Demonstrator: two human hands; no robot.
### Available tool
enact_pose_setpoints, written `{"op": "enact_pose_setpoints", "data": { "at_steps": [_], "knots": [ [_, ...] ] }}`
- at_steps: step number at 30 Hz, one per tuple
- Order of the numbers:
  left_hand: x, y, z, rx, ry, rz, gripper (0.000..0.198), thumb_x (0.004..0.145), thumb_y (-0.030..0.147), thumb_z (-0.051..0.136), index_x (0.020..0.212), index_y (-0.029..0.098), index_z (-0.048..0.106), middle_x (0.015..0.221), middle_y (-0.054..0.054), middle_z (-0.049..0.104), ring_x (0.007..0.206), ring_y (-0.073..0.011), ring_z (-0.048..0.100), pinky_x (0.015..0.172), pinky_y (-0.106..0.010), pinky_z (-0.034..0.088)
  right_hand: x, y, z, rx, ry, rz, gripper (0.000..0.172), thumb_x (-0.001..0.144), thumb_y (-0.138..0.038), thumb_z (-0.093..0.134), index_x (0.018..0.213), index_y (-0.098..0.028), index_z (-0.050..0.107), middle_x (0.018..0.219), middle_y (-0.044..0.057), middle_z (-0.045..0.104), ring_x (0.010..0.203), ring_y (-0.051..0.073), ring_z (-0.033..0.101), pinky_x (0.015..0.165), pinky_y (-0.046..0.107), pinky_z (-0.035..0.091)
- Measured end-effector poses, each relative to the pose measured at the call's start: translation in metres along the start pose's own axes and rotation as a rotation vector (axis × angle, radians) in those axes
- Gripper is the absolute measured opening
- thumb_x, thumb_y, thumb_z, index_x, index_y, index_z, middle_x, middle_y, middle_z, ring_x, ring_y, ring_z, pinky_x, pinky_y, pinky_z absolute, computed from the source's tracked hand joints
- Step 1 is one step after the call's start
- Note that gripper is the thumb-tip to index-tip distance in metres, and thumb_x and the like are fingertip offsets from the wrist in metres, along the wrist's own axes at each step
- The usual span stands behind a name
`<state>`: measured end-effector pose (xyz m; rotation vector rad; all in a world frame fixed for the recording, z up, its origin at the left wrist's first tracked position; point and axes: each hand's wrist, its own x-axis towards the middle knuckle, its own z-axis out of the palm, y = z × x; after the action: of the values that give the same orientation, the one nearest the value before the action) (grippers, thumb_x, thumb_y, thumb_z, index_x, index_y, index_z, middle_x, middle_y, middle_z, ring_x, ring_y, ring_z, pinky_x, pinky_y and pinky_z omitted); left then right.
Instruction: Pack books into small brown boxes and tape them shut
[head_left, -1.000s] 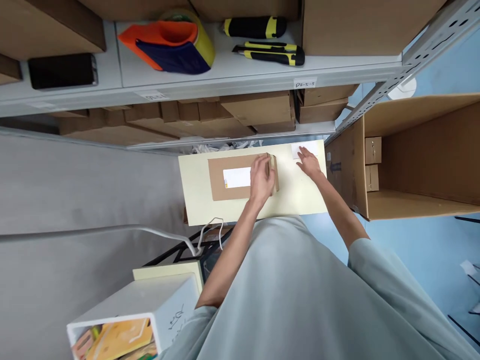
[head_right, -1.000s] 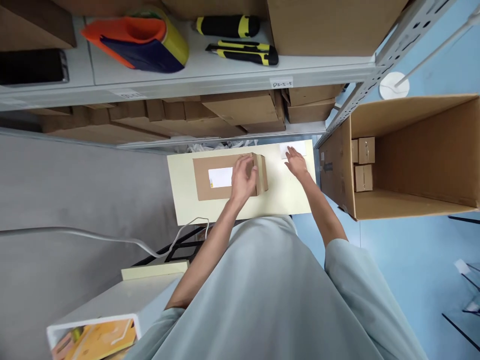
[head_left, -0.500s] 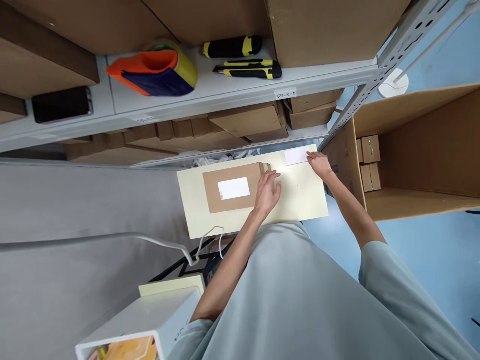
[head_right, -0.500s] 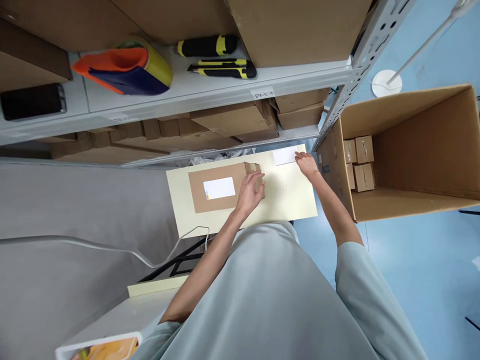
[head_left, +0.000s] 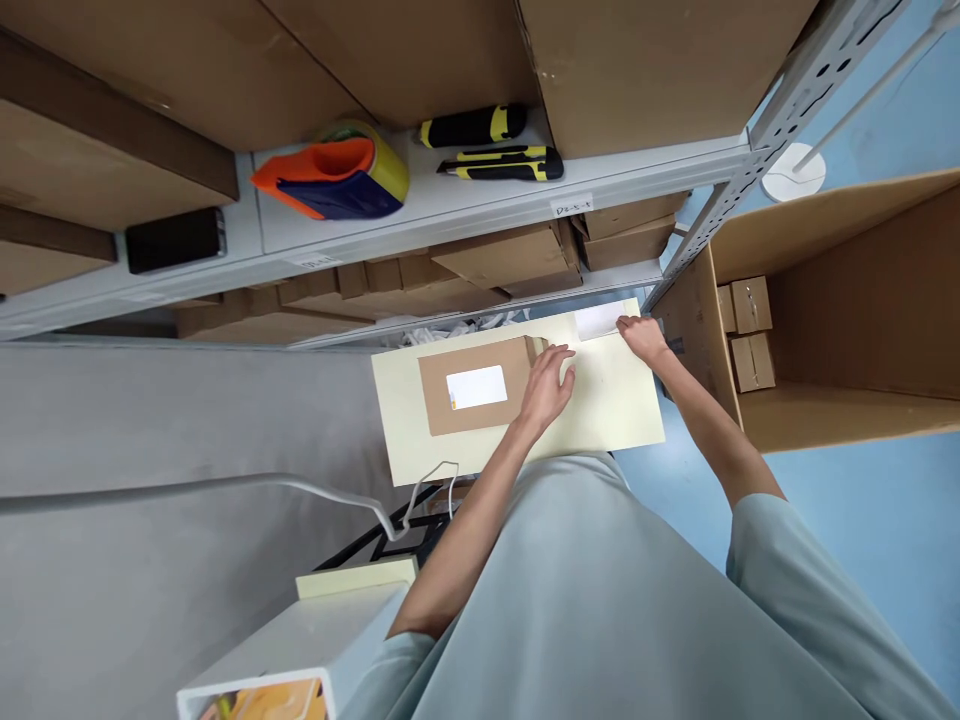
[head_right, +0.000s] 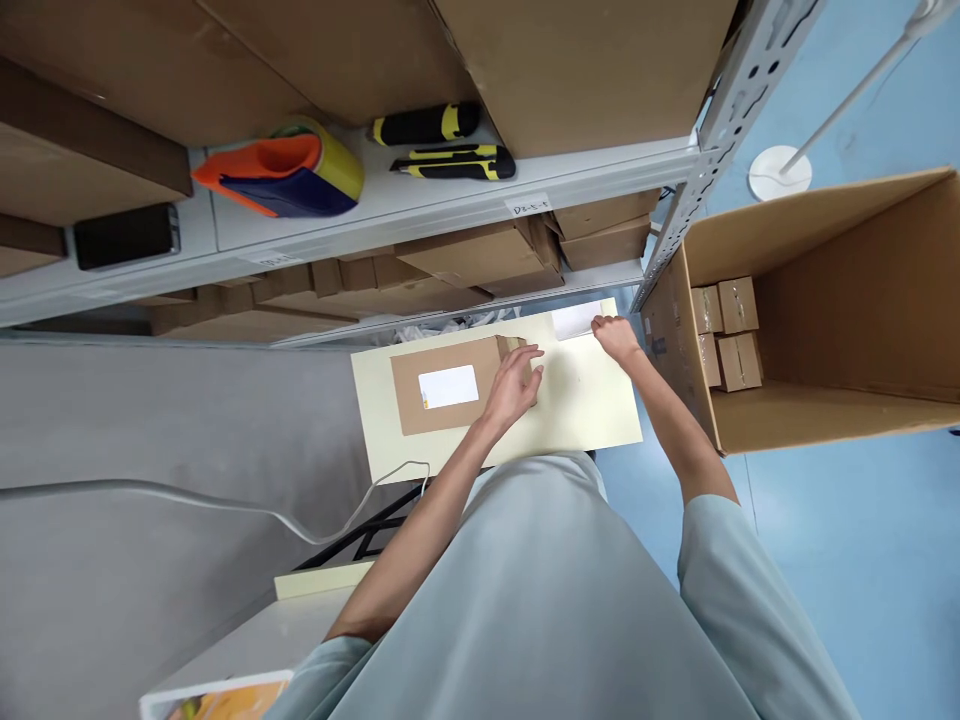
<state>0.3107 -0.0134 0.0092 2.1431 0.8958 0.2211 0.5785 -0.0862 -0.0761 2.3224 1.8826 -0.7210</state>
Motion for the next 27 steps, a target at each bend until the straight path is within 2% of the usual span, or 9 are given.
{"op": "enact_pose_setpoints", "data": {
  "at_steps": [5,7,9,11,14,17,19,22,27],
  "knots": [
    [0.023,-0.007,0.006,-0.086,-0.04,-0.053,0.034,0.103,0.027,0.056,0.134,0.024,0.071,0.151,-0.012,0.067,0.146,-0.0293,0.06,0.127,-0.052,0.047,-0.005,-0.01,0.001,0.24,0.182,0.2,0.038,0.106,-0.02,0.047,0.121,-0.021,0.081,0.165,0.012,0.057,0.119,0.03,0.073,0.095,0.041,0.061],
    [0.039,-0.011,0.014,-0.143,-0.061,-0.106,0.042,0.102,0.028,0.057,0.142,0.023,0.068,0.155,-0.013,0.065,0.147,-0.0303,0.06,0.126,-0.052,0.048,-0.003,-0.022,0.002,0.39,0.294,0.23,0.038,0.105,-0.022,0.046,0.121,-0.021,0.08,0.169,0.012,0.052,0.127,0.03,0.071,0.099,0.042,0.063],
    [0.056,-0.015,0.022,-0.212,-0.075,-0.173,0.054,0.1,0.03,0.06,0.154,0.023,0.06,0.162,-0.015,0.059,0.148,-0.0322,0.06,0.125,-0.054,0.048,0.001,-0.037,0.004,0.567,0.384,0.206,0.046,0.104,-0.021,0.042,0.138,-0.02,0.073,0.169,0.015,0.05,0.129,0.029,0.071,0.104,0.044,0.062],
    [0.072,-0.017,0.028,-0.296,-0.088,-0.219,0.065,0.1,0.031,0.06,0.165,0.026,0.049,0.169,-0.015,0.053,0.148,-0.0326,0.06,0.125,-0.055,0.048,0.007,-0.055,0.006,0.753,0.419,0.147,0.06,0.105,-0.021,0.036,0.162,-0.021,0.052,0.169,0.017,0.051,0.127,0.026,0.073,0.106,0.044,0.062],
    [0.09,-0.022,0.031,-0.354,-0.112,-0.212,0.066,0.101,0.031,0.058,0.167,0.034,0.047,0.176,-0.007,0.045,0.16,-0.0309,0.047,0.132,-0.054,0.04,0.014,-0.079,0.009,0.89,0.381,0.039,0.07,0.105,-0.019,0.035,0.175,-0.021,0.03,0.164,0.016,0.058,0.132,0.024,0.071,0.111,0.043,0.059],
    [0.094,-0.034,0.028,-0.301,-0.105,-0.243,0.06,0.103,0.034,0.057,0.162,0.03,0.055,0.177,-0.006,0.043,0.169,-0.0297,0.032,0.138,-0.052,0.028,0.02,-0.093,0.012,0.759,0.315,-0.006,0.062,0.105,-0.017,0.037,0.166,-0.019,0.049,0.159,0.016,0.061,0.143,0.026,0.063,0.12,0.043,0.053],
    [0.092,-0.044,0.027,-0.281,-0.077,-0.305,0.059,0.104,0.035,0.056,0.162,0.024,0.055,0.177,-0.011,0.043,0.168,-0.0305,0.034,0.139,-0.051,0.026,0.026,-0.095,0.012,0.604,0.255,0.063,0.06,0.106,-0.016,0.039,0.164,-0.017,0.053,0.153,0.019,0.063,0.141,0.03,0.061,0.121,0.045,0.051],
    [0.086,-0.059,0.028,-0.294,-0.025,-0.37,0.063,0.102,0.037,0.058,0.163,0.02,0.052,0.174,-0.015,0.047,0.164,-0.0329,0.042,0.137,-0.052,0.029,0.041,-0.092,0.013,0.406,0.102,0.219,0.072,0.102,-0.012,0.046,0.174,-0.013,0.035,0.146,0.025,0.063,0.137,0.036,0.06,0.118,0.051,0.051],
    [0.083,-0.067,0.031,-0.249,-0.036,-0.411,0.067,0.099,0.036,0.063,0.161,0.014,0.053,0.171,-0.021,0.05,0.161,-0.0361,0.046,0.135,-0.052,0.033,0.062,-0.088,0.02,0.261,-0.082,0.274,0.077,0.1,-0.008,0.044,0.176,-0.016,0.031,0.159,0.029,0.052,0.144,0.04,0.053,0.119,0.055,0.046]
  ]
}}
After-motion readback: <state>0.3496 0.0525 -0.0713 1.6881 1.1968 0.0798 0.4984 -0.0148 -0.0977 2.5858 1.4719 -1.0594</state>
